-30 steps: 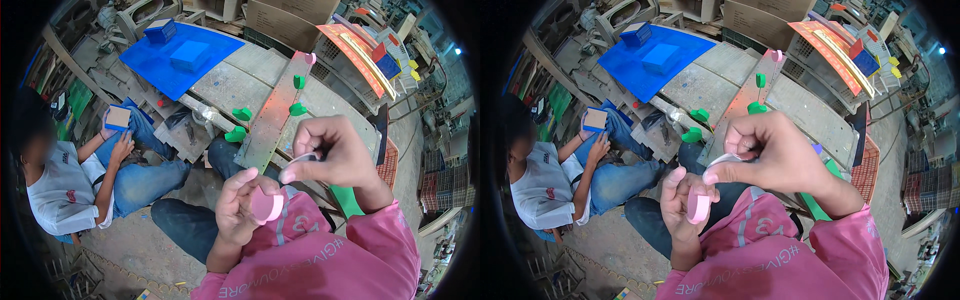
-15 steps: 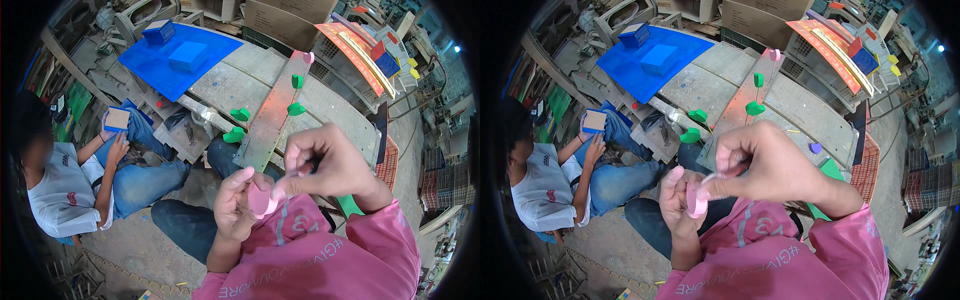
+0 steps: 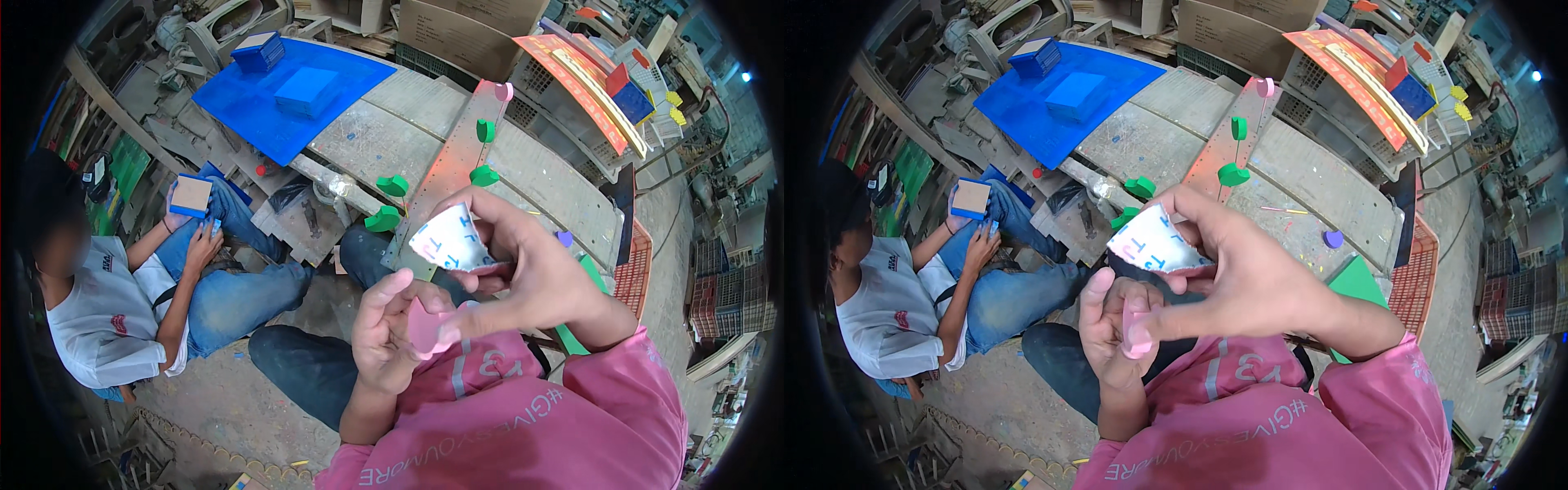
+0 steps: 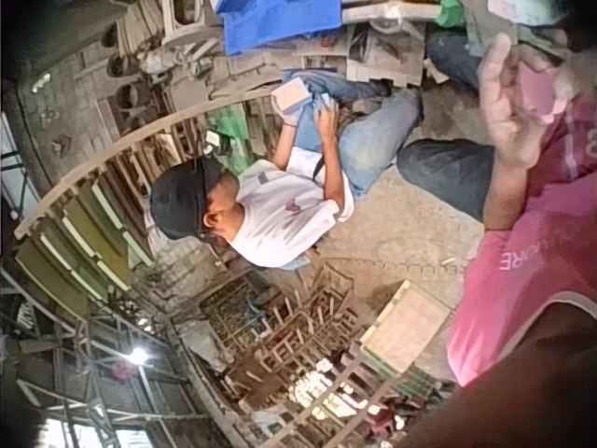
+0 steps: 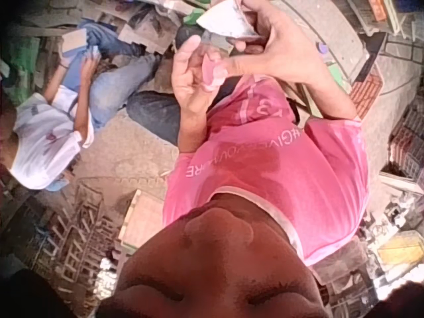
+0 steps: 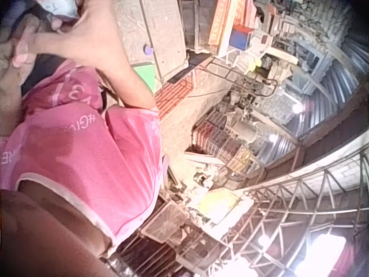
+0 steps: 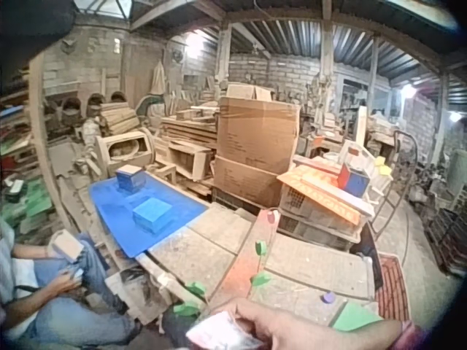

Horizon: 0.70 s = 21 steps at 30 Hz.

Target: The person sits on the floor and uses a small sanding block to smooth the surface of a pink plastic object. They rotate the object to sand different sides while another person works nearby.

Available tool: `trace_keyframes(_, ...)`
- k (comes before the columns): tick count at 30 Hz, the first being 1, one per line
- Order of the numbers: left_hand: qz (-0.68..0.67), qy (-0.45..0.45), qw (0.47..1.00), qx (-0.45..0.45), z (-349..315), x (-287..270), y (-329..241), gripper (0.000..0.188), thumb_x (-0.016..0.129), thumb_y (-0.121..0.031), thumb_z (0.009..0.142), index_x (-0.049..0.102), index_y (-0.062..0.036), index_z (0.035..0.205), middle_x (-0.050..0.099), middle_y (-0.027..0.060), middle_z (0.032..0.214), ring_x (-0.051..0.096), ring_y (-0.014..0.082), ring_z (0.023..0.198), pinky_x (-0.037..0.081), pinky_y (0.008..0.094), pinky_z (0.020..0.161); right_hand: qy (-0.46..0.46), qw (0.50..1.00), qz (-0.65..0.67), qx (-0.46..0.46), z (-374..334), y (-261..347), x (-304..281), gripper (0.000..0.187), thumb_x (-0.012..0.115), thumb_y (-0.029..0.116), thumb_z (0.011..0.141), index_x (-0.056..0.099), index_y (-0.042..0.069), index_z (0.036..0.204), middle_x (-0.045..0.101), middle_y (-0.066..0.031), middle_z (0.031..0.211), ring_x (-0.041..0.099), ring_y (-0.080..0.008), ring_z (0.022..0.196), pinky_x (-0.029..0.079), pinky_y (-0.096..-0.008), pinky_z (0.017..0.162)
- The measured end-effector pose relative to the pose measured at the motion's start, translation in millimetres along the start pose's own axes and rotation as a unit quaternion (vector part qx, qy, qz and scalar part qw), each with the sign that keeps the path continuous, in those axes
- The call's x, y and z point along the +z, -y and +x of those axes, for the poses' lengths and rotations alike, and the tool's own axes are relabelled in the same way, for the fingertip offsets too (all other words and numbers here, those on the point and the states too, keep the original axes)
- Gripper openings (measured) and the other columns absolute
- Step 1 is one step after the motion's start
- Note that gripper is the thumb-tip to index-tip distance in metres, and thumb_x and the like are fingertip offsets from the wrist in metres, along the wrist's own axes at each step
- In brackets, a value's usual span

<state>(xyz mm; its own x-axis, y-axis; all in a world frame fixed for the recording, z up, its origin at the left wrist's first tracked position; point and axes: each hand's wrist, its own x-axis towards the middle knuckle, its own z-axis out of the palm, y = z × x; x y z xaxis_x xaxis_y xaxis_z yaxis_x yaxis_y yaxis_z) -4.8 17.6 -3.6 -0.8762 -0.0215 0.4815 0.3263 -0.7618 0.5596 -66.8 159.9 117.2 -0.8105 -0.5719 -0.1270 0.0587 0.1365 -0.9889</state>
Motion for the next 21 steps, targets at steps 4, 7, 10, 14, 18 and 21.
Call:
trace_keyframes(4, 0.029, -0.016, 0.999, -0.034, -1, 1, -4, 0.075, 0.07, -0.012, 0.077, 0.028, -0.0066, 0.14, 0.05, 0.0096, 0.099, 0.052, 0.0193, 0.088, 0.045, 0.0333, 0.076, 0.01, 0.999, 0.029, 0.006, 10, -4, -10, 0.064, 0.085, 0.006, 0.058, 0.048, 0.003, 0.109, 0.048, 0.0042, 0.084, 0.041, -0.0027, 0.068, 0.034, -0.0175, 0.057)
trace_keyframes(7, -0.004, -0.01, 1.0, -0.022, -1, 1, -3, 0.069, 0.068, -0.019, 0.083, 0.029, 0.0003, 0.136, 0.053, 0.0158, 0.104, 0.054, 0.0215, 0.096, 0.045, 0.0345, 0.085, -0.003, 1.0, 0.023, -0.013, 14, -8, -12, 0.055, 0.084, 0.009, 0.062, 0.05, 0.003, 0.105, 0.051, 0.0031, 0.085, 0.043, -0.0027, 0.068, 0.034, -0.0174, 0.055)
trace_keyframes(10, -0.028, 0.003, 1.0, -0.006, -1, -1, 2, 0.07, 0.068, -0.02, 0.083, 0.028, 0.0004, 0.137, 0.053, 0.016, 0.105, 0.055, 0.0214, 0.095, 0.045, 0.0342, 0.084, -0.03, 0.998, 0.054, -0.02, 10, -7, -7, 0.044, 0.08, 0.011, 0.069, 0.051, 0.003, 0.101, 0.054, 0.0011, 0.085, 0.046, -0.003, 0.065, 0.035, -0.0181, 0.054)
trace_keyframes(14, 0.005, -0.024, 1.0, -0.006, 1, 2, -1, 0.071, 0.068, -0.019, 0.082, 0.027, 0.0003, 0.137, 0.054, 0.0157, 0.105, 0.055, 0.0209, 0.095, 0.045, 0.0336, 0.083, -0.027, 0.999, 0.028, -0.036, -6, -1, -3, 0.025, 0.075, 0.012, 0.076, 0.054, 0.003, 0.086, 0.054, 0.0006, 0.071, 0.045, -0.0027, 0.056, 0.034, -0.0193, 0.05)
trace_keyframes(18, 0.031, -0.042, 0.999, 0.002, 3, 3, -2, 0.071, 0.069, -0.018, 0.082, 0.027, 0.0002, 0.137, 0.055, 0.0152, 0.103, 0.055, 0.0204, 0.095, 0.045, 0.0324, 0.083, -0.009, 0.989, -0.113, -0.096, -18, 5, 3, 0.024, 0.075, 0.012, 0.076, 0.053, 0.004, 0.07, 0.052, 0.0023, 0.056, 0.046, -0.0032, 0.052, 0.037, -0.02, 0.048)
trace_keyframes(21, 0.035, -0.042, 0.998, 0.005, 1, 4, -3, 0.071, 0.069, -0.018, 0.081, 0.028, 0.0004, 0.136, 0.055, 0.0155, 0.103, 0.055, 0.0202, 0.094, 0.045, 0.0317, 0.083, -0.028, 0.979, -0.159, -0.126, -20, 6, 6, 0.026, 0.077, 0.013, 0.074, 0.053, 0.003, 0.07, 0.055, 0.0, 0.057, 0.05, -0.003, 0.054, 0.041, -0.0202, 0.05)
